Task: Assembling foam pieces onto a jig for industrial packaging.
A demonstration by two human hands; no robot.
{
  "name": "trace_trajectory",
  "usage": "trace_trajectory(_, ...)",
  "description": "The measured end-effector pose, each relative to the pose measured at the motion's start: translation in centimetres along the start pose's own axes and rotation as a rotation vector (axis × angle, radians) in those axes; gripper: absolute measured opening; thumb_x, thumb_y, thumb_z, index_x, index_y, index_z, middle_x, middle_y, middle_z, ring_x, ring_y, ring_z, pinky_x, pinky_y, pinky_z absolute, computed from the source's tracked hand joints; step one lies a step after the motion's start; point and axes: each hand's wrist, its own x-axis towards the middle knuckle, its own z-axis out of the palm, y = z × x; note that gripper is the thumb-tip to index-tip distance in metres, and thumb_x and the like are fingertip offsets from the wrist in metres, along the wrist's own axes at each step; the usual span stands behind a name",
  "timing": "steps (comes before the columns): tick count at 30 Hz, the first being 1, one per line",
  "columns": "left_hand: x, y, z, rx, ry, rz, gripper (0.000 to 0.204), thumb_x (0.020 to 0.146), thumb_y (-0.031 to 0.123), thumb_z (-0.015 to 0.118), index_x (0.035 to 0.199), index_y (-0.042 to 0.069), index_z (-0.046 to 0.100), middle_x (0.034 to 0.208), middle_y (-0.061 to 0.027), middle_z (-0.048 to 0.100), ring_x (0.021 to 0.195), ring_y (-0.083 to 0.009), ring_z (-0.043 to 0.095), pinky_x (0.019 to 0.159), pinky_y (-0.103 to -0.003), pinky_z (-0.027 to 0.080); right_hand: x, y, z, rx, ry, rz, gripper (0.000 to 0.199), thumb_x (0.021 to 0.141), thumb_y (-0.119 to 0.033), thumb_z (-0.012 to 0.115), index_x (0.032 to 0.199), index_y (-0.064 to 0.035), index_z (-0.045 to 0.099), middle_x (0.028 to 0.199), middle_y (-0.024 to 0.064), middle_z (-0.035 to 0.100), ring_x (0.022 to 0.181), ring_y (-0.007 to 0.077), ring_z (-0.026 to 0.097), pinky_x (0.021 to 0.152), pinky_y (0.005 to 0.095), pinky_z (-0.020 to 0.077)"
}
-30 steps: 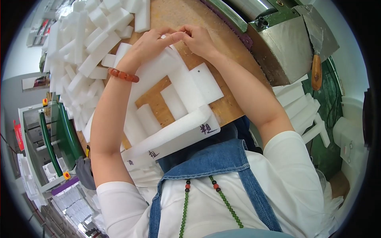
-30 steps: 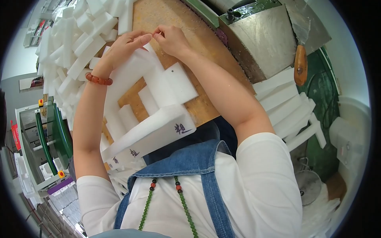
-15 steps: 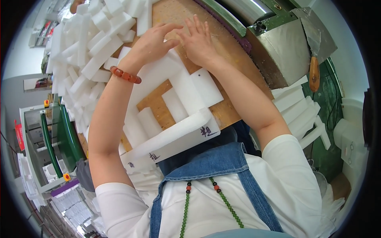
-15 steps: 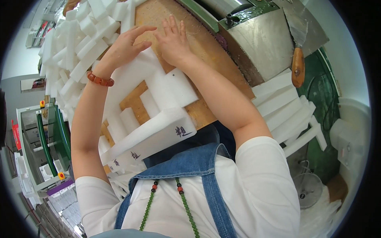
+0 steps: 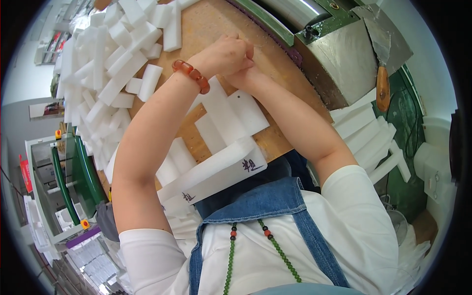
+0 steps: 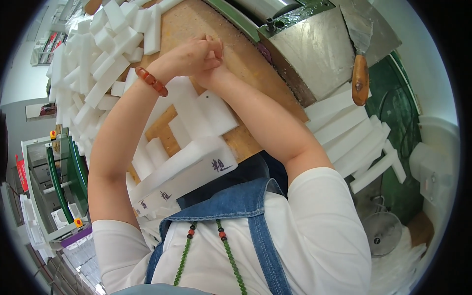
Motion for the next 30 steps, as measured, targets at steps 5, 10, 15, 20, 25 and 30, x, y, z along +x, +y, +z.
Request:
trace_trajectory(5,0.6,-1.1,1.9,0.024,0.038,-0.084,0.02,0.081,0.019,0.058,0.098,0.013,0.067,0.1,-0.0106,0.059,0.096,-0.0281,0.055,0.079,-0.038,0.047,0.4,-1.0,0.9,-1.198,-0.026,-0.137,0.028,0.09,-0.016,0.038,0.112,-0.0026,0.049,0.112,0.0138,0.05,0.101,0.0234,0.045,0.086,0.0357,0.0386)
trace_trajectory(10,-1.0,2.1,-1.3,-0.023,-0.08,-0.057,0.017,0.077,0.016,0.062,0.092,0.013,0.069,0.104,-0.0094,0.058,0.088,-0.0262,0.056,0.076,-0.039,0.047,-0.3,3.2,-0.9,-2.393,0.051,-0.087,0.026,0.088,-0.014,0.041,0.11,-0.0037,0.052,0.107,0.0121,0.055,0.093,0.023,0.052,0.082,0.0318,0.0442)
trace_trajectory(15,-7.5,-0.4,-5.3,-0.22,0.142,-0.123,0.025,0.083,0.022,0.059,0.104,0.008,0.063,0.109,-0.0104,0.056,0.087,-0.0264,0.057,0.076,-0.037,0.049,-2.3,11.0,-1.6,-4.179,-0.447,-0.309,0.028,0.085,-0.011,0.049,0.11,-0.0022,0.058,0.105,0.0143,0.058,0.089,0.0291,0.056,0.082,0.0342,0.0455)
trace_trajectory(20,-19.7,-7.9,-3.9,-0.186,0.376,-0.306,0.025,0.091,0.028,0.053,0.096,0.005,0.06,0.091,-0.01,0.061,0.079,-0.026,0.056,0.073,-0.036,0.047,-2.9,15.4,-4.8,-3.948,-0.63,-0.526,0.029,0.087,-0.024,0.054,0.103,-0.0015,0.064,0.1,0.0124,0.063,0.089,0.0258,0.058,0.081,0.0316,0.0457)
trace_trajectory(25,-31.3,-11.3,1.6,-0.288,0.389,-0.653,0.045,0.094,0.042,0.042,0.102,0.004,0.065,0.104,-0.0105,0.064,0.089,-0.0285,0.06,0.083,-0.035,0.047,-2.6,17.7,-7.7,-3.842,-0.18,-0.036,0.045,0.087,-0.039,0.058,0.105,0.0015,0.063,0.102,0.0123,0.063,0.092,0.0207,0.057,0.082,0.0289,0.0444)
trace_trajectory(30,-37.9,-13.7,4.9,-0.284,0.49,-0.839,0.053,0.093,0.049,0.037,0.109,0.007,0.066,0.115,-0.0097,0.062,0.097,-0.0285,0.059,0.09,-0.034,0.045,-1.9,16.9,-6.4,-3.672,0.483,-0.112,0.054,0.086,-0.044,0.058,0.103,0.0062,0.063,0.098,0.0132,0.063,0.091,0.0181,0.055,0.082,0.0272,0.0431)
